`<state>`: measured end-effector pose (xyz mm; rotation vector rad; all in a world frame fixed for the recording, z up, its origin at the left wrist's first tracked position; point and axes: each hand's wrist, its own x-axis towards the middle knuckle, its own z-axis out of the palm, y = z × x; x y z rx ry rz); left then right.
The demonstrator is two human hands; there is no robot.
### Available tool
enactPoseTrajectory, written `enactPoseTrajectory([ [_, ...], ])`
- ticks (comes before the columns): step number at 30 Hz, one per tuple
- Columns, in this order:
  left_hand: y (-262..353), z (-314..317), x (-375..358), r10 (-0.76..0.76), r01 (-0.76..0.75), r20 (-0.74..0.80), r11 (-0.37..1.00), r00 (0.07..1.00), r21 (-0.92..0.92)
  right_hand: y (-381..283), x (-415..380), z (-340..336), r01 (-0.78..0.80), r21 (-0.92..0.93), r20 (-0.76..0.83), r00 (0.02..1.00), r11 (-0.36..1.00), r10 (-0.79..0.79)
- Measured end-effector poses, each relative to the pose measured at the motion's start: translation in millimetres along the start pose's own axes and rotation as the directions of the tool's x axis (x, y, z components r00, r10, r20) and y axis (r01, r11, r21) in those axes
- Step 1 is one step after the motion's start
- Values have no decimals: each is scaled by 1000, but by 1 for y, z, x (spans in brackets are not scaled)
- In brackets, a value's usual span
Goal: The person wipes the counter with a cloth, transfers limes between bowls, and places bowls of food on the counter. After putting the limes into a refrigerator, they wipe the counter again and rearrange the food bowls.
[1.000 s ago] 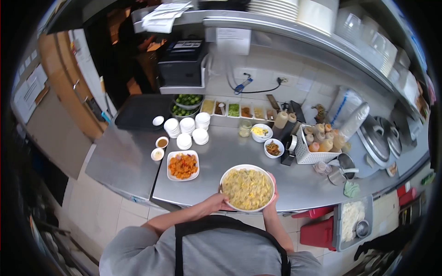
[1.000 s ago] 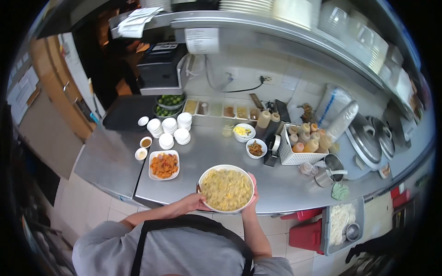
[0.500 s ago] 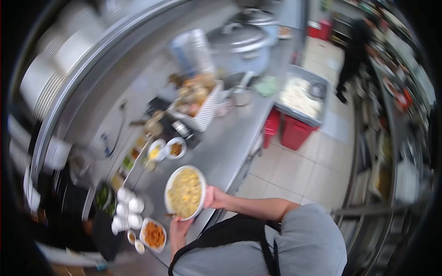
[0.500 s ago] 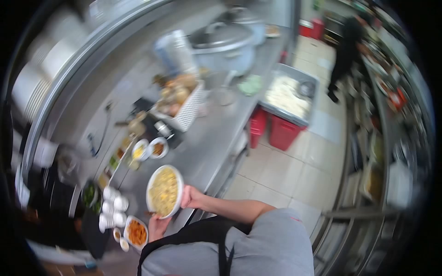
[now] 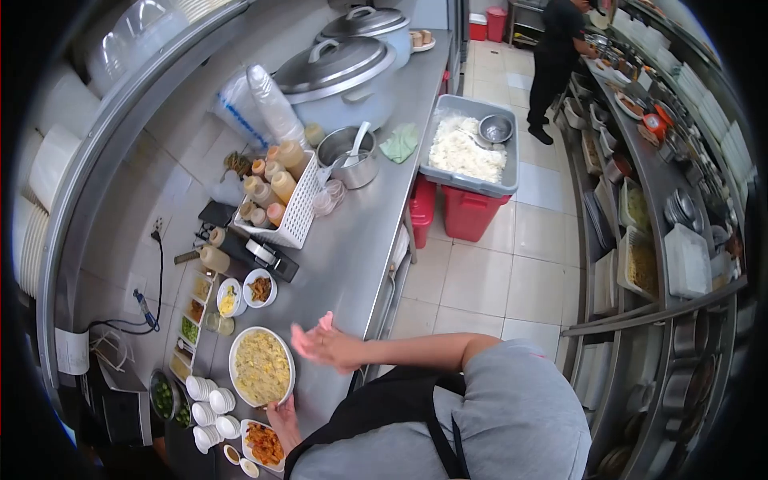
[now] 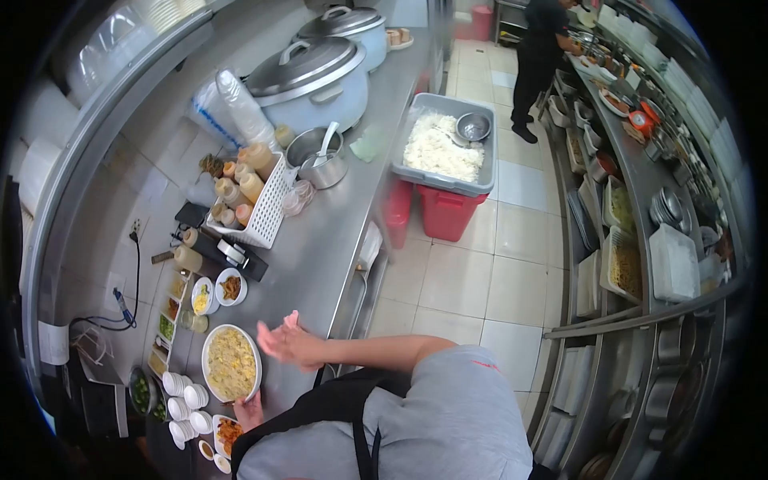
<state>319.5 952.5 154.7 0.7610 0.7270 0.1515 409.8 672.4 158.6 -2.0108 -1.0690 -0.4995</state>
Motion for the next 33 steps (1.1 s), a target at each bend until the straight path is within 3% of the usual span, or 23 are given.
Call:
enactPoseTrajectory([
  [2,-3,-17,12,4,-4,6,1000,1000,-24,-13,-8,16,88,-109,237,970,990,-60],
  [3,-5,-21,14,-11,11,30,1000,999,-14,-15,-3,10,145,-61,310,943,988,-119],
  [4,-3,-28,15,-21,21,49,1000,999,-4,-12,4,6,158,-26,320,937,987,-141],
  [6,-3,-14,1,12,-12,-4,1000,1000,24,-4,21,5,172,-214,288,952,962,-106],
  [7,-4,-22,7,1,-1,-17,1000,1000,9,2,26,4,189,-167,304,944,968,-132],
  [10,-6,-33,14,-9,11,-61,1000,998,23,50,47,-24,29,-443,236,968,896,85],
  [12,-6,-32,9,-17,22,-83,998,996,67,83,53,-59,-144,-339,20,987,930,160],
  [13,-7,-30,8,-14,20,-72,997,997,74,93,58,-82,-152,-421,-75,988,894,133],
  [14,-7,-29,7,-14,19,-57,996,998,83,117,55,-94,-208,-530,-98,978,822,185],
  [15,-6,-29,7,-20,25,-54,997,998,79,164,34,-88,-340,-487,-108,938,805,331],
  [17,-6,-28,6,-12,15,-38,997,999,77,227,7,-108,-355,-741,-150,915,569,376],
  [18,-6,-28,5,-8,9,-16,997,1000,76,254,-2,-119,-400,-804,-220,887,439,406],
  [20,-5,-26,4,-4,5,-23,996,1000,84,296,-5,-146,-525,-805,-237,711,276,662],
  [21,-5,-24,3,-3,5,-29,996,1000,90,300,5,-153,-523,-805,-233,713,279,661],
  [23,-4,-21,0,-4,7,-34,996,999,91,306,21,-164,-837,-532,-457,408,124,790],
  [24,-3,-19,-1,-7,11,-34,995,999,95,307,30,-159,-836,-533,-454,411,128,790],
  [26,-2,-15,-4,0,5,-47,995,999,97,305,52,-133,-825,-551,-622,304,-127,722],
  [27,-3,-13,-3,6,-1,-57,995,998,99,304,63,-120,-813,-571,-534,263,-114,803],
  [29,-3,-15,-1,10,-4,-52,995,999,97,277,80,-84,-658,-748,-443,393,-90,806],
  [30,-4,-16,0,13,-9,-46,995,999,96,295,71,-56,-445,-867,-474,600,-223,645],
  [31,-3,-17,1,4,2,-55,995,998,98,316,58,-27,-229,-890,-409,784,-395,467],
  [33,-3,-13,-3,16,-10,-52,994,999,110,295,57,-2,-93,-973,-191,840,-210,509],
])
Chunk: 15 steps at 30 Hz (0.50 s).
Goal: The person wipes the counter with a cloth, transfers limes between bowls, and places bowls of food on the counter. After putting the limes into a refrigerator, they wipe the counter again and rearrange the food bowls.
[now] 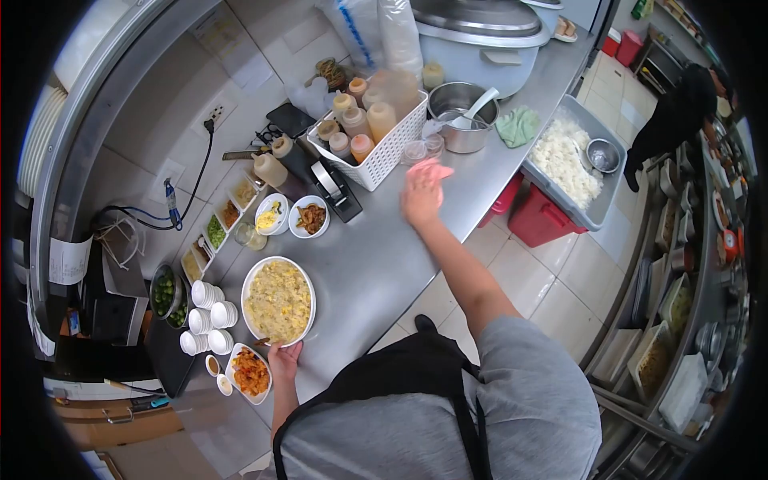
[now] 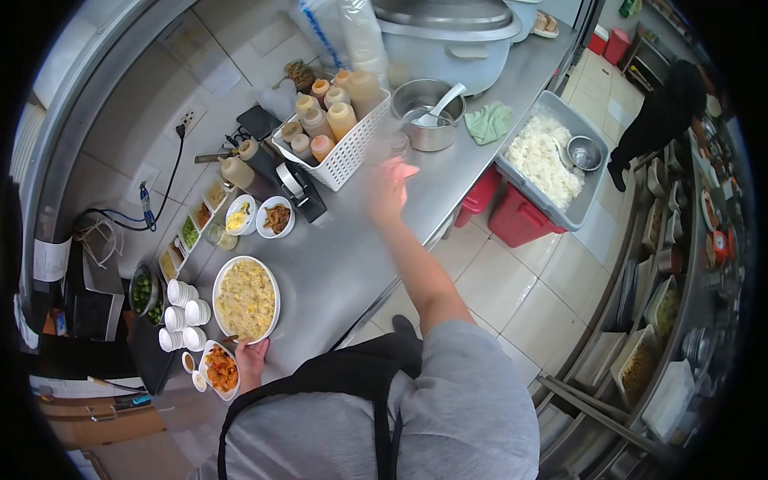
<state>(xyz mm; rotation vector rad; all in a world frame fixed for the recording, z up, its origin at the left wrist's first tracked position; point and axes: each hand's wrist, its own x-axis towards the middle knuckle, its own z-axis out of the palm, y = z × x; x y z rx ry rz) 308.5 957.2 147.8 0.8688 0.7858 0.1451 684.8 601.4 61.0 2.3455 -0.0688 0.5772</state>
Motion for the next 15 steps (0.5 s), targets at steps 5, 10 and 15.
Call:
enactPoseTrajectory([
  [5,-2,-2,2,10,-10,-2,1000,1000,-14,77,-46,-80,206,975,-222,940,-86,-261],
  [10,-6,-1,-1,67,-67,4,998,998,-17,142,-21,-73,-391,674,438,895,-627,-87],
  [15,-5,-1,-1,68,-68,11,997,998,-23,158,55,11,-42,990,121,754,-137,646],
])
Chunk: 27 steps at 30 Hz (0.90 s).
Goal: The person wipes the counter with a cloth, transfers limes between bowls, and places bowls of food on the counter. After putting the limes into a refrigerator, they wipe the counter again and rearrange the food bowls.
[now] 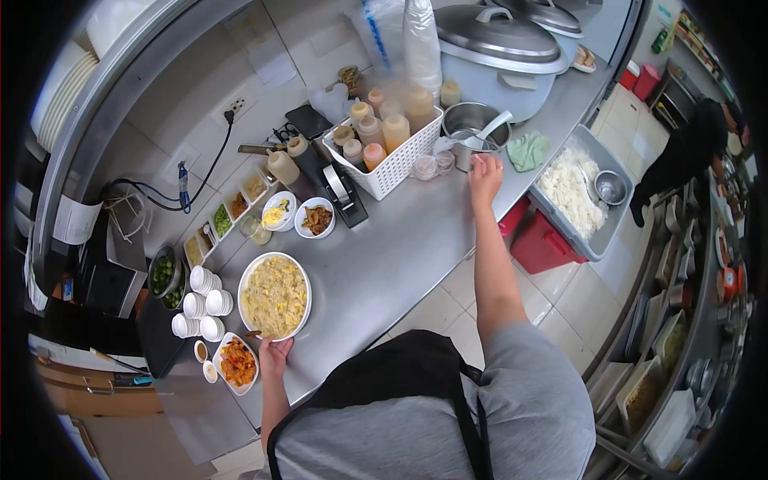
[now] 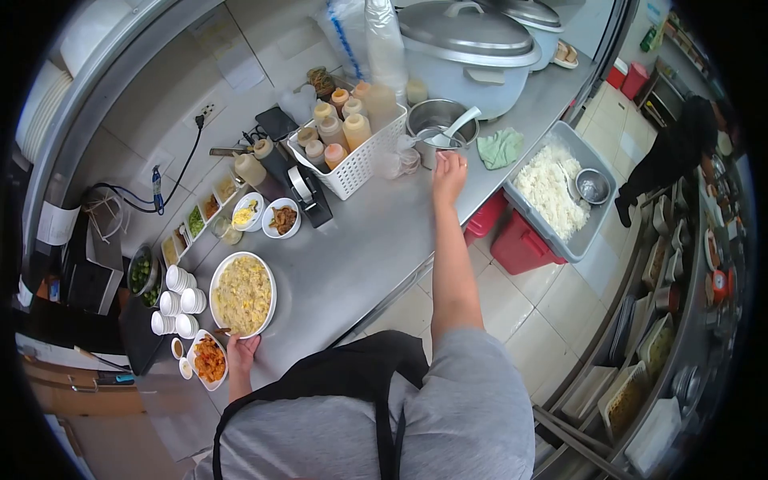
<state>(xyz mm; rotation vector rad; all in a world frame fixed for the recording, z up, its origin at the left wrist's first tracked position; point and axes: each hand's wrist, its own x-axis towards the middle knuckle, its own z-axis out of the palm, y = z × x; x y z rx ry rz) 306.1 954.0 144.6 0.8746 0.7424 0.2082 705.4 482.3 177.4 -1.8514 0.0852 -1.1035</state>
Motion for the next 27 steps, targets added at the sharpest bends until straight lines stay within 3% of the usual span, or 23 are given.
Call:
enactPoseTrajectory([
  [2,0,1,0,-1,1,3,1000,1000,0,24,6,14,67,-184,43,997,981,-60],
  [3,1,3,-1,1,-1,5,1000,1000,8,33,0,17,67,-176,44,997,982,-60],
  [5,1,-1,-2,5,-5,4,1000,1000,13,46,-18,15,-52,-205,192,977,977,92],
  [6,0,-3,0,-4,3,16,1000,1000,9,33,-14,12,-45,-198,193,978,979,84],
  [7,0,-4,3,-8,8,29,1000,1000,4,19,-7,12,-310,-74,198,927,948,318],
  [8,0,-6,1,-5,5,21,1000,1000,0,8,-6,10,-558,33,239,810,829,535],
  [9,-1,-7,-1,-5,5,6,1000,1000,-5,8,-6,13,-557,32,248,809,830,533],
  [10,-1,-4,3,1,-1,-1,1000,1000,-14,8,2,17,-358,-49,66,930,932,361],
  [11,-1,-1,2,1,-1,-6,1000,1000,-20,10,6,18,-160,-169,-94,985,972,146],
  [14,2,1,-3,2,-2,28,1000,1000,19,14,4,17,-112,-164,-91,991,980,98],
  [18,2,-2,2,-12,12,26,1000,1000,15,32,-10,16,-132,-295,68,985,946,158],
  [20,0,-7,-2,-12,11,16,1000,1000,9,16,-6,8,-367,-30,97,925,930,368],
  [21,1,-4,1,-4,4,20,1000,1000,3,0,0,10,-363,-27,100,926,931,364],
  [23,-1,-3,-1,-8,8,12,1000,1000,-2,-23,3,15,-270,152,54,963,951,265],
  [24,2,-1,-1,-2,2,23,1000,1000,9,-15,3,22,-273,147,58,962,951,267],
  [26,0,0,-3,2,-2,29,1000,1000,19,3,-2,42,-235,-133,-43,972,963,232],
  [27,0,-1,-3,-1,1,35,1000,999,13,12,-8,47,-273,-167,-43,962,947,270],
])
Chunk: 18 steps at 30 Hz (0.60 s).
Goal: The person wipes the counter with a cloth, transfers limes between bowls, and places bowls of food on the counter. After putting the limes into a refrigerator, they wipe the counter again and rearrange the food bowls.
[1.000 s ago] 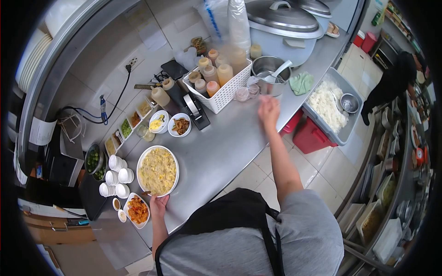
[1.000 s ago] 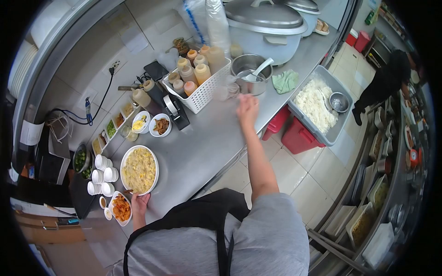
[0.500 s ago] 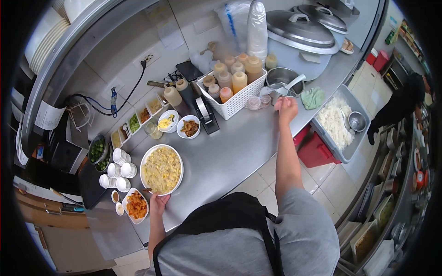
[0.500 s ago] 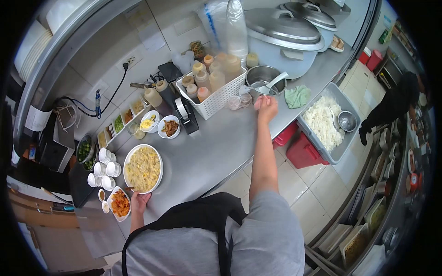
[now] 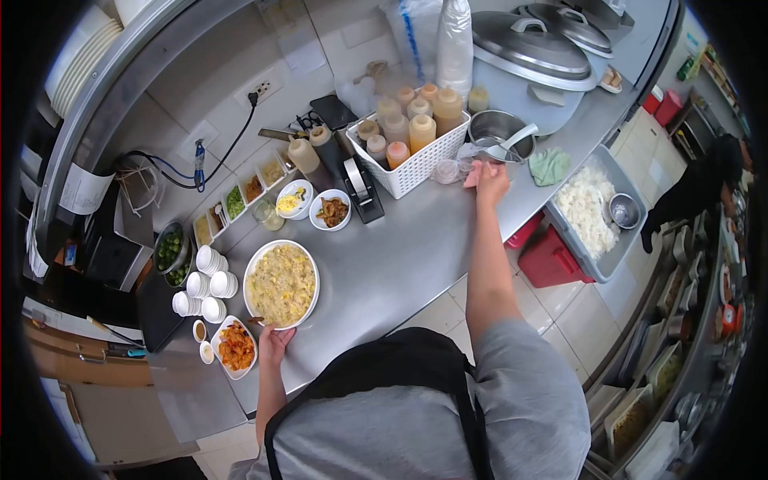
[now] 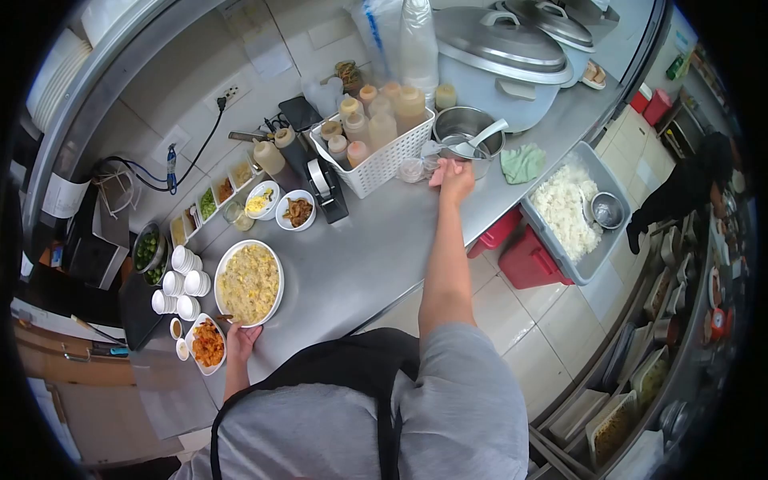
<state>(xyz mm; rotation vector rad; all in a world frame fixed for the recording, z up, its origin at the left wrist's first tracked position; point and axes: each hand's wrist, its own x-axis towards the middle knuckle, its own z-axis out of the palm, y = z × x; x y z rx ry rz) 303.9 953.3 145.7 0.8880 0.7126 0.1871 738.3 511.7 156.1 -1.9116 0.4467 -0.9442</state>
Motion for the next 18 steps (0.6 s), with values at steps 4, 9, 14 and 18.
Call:
enactPoseTrajectory([
  [4,-1,-4,8,39,-39,1,999,999,-6,13,-4,-5,-184,27,90,979,983,181],
  [9,-3,-7,5,41,-41,5,999,999,2,14,27,-19,-125,186,65,991,975,115],
  [14,-1,-6,4,32,-32,38,999,999,10,27,17,-39,-71,-148,107,990,986,88],
  [18,-1,-9,0,43,-43,4,999,999,11,28,17,-42,-39,-272,151,985,961,83],
])
